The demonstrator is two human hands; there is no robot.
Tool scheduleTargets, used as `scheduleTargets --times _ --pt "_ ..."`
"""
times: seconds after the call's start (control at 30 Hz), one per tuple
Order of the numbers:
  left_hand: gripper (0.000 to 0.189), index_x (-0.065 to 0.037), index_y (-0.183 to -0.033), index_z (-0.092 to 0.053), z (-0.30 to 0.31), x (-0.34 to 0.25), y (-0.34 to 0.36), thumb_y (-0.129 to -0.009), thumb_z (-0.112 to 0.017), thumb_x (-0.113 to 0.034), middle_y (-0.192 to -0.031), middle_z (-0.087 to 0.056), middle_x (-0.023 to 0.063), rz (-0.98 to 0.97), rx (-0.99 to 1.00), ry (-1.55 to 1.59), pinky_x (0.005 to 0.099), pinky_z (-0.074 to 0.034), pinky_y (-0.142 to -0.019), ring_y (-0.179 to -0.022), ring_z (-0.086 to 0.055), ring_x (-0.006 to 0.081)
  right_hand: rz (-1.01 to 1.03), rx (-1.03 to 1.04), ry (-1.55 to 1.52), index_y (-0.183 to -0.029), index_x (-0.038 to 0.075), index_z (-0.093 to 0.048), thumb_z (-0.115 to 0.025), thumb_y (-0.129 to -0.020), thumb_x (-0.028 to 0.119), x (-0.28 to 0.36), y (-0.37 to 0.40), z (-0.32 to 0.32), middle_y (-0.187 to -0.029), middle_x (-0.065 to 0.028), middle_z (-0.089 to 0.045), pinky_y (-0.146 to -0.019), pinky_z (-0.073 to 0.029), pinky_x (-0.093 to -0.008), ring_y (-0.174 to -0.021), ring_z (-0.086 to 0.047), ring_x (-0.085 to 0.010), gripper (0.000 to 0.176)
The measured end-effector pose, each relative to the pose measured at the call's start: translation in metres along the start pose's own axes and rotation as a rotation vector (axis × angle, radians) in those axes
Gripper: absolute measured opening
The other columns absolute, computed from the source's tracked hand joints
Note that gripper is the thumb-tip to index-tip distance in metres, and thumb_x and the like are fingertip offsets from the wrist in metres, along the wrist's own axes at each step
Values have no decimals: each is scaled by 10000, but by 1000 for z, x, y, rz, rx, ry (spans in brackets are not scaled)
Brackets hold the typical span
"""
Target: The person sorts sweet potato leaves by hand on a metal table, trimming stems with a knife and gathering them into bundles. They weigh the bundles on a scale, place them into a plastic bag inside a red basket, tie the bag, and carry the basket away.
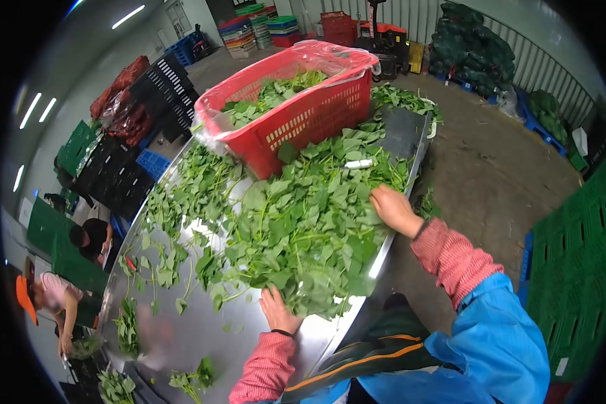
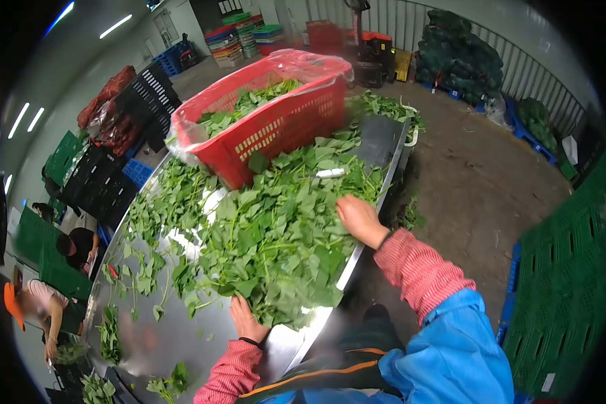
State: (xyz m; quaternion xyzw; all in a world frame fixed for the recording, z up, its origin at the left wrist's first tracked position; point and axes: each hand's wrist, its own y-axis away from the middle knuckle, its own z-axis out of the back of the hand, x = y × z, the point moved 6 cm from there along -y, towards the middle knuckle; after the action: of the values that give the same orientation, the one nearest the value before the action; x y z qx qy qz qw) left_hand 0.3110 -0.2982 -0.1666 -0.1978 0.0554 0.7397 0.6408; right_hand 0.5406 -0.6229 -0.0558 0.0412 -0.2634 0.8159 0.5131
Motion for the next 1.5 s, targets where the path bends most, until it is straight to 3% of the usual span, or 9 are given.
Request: scheduleTargets --times 0.2,0.47,0.73,0.8,1.0,1.1,1.23,1.33,1.5 --pt "1079 37 -1435 -216 -37 -40 -65 -610 -803 -337 -1458 -163 375 105 24 -22 550 -180 -1116 -1354 -212 515 66 114 244 -892 82 -652 -527 -813 123 -101 -128 -93 -1056 -123 -553 -871 -431 -441 -1064 -519 -274 154" --pt "1110 5 -1431 -284 -97 -114 -186 -544 -832 -378 -1430 -199 386 35 74 -228 504 -253 -1103 -1309 -269 523 226 33 117 -841 104 -641 -574 -798 164 -156 -160 -31 -809 -71 -625 -693 -488 -434 -797 -621 -306 100" --pt "1170 18 -1411 -283 -139 -130 -293 -514 -889 -429 -1252 -345 277 200 132 -144 441 -404 -985 -1130 -440 433 -634 51 -1296 -1051 14 -550 -510 -978 230 -296 -7 54 -709 29 -471 -472 -333 -204 -527 -411 -33 231" --pt "1399 -25 -1503 -27 -101 -151 -272 -492 -943 -333 -1316 -320 290 46 182 61 417 -371 -1048 -1178 -436 410 -862 -168 -1178 -1005 67 -527 -497 -981 234 -317 73 32 -670 36 -465 -445 -306 -206 -505 -378 -27 171" --pt "1226 -66 -1489 -200 -25 -138 -171 -529 -914 -331 -1411 -410 255 -103 323 114 435 -384 -1057 -1288 -425 388 -1390 152 -1089 -818 130 -489 -525 -944 234 -240 263 -121 -583 36 -449 -351 -315 -269 -414 -399 -81 168" --pt "953 -83 -1419 -389 10 -125 -145 -625 -875 -284 -1271 -573 192 131 260 145 403 -419 -1013 -1204 -535 320 -1029 937 -1047 -1092 25 -572 -555 -893 421 -128 233 -172 -741 -103 -615 -444 -463 -333 -538 -595 -183 444" --pt "648 -70 -1305 -532 63 -125 -149 -727 -799 -183 -1117 -659 139 138 13 115 370 -449 -967 -1109 -598 276 27 1088 -517 -1197 -13 -552 -533 -851 612 -82 192 -140 -958 -180 -673 -824 -499 -446 -782 -652 -355 714" --pt "626 -69 -1305 -520 100 -152 -177 -736 -771 -134 -1178 -606 161 -37 -196 34 399 -423 -990 -1175 -537 315 -134 1529 -971 -1071 9 -619 -544 -938 432 -99 152 -73 -869 -114 -683 -636 -531 -311 -717 -660 -175 450" --pt "678 -39 -1353 -450 148 -200 -272 -757 -748 -164 -1284 -513 206 -222 -478 -98 437 -345 -1052 -1250 -441 370 -333 813 -1139 -1009 13 -621 -498 -989 284 -205 -32 18 -739 -61 -643 -550 -495 -231 -627 -615 -112 299"
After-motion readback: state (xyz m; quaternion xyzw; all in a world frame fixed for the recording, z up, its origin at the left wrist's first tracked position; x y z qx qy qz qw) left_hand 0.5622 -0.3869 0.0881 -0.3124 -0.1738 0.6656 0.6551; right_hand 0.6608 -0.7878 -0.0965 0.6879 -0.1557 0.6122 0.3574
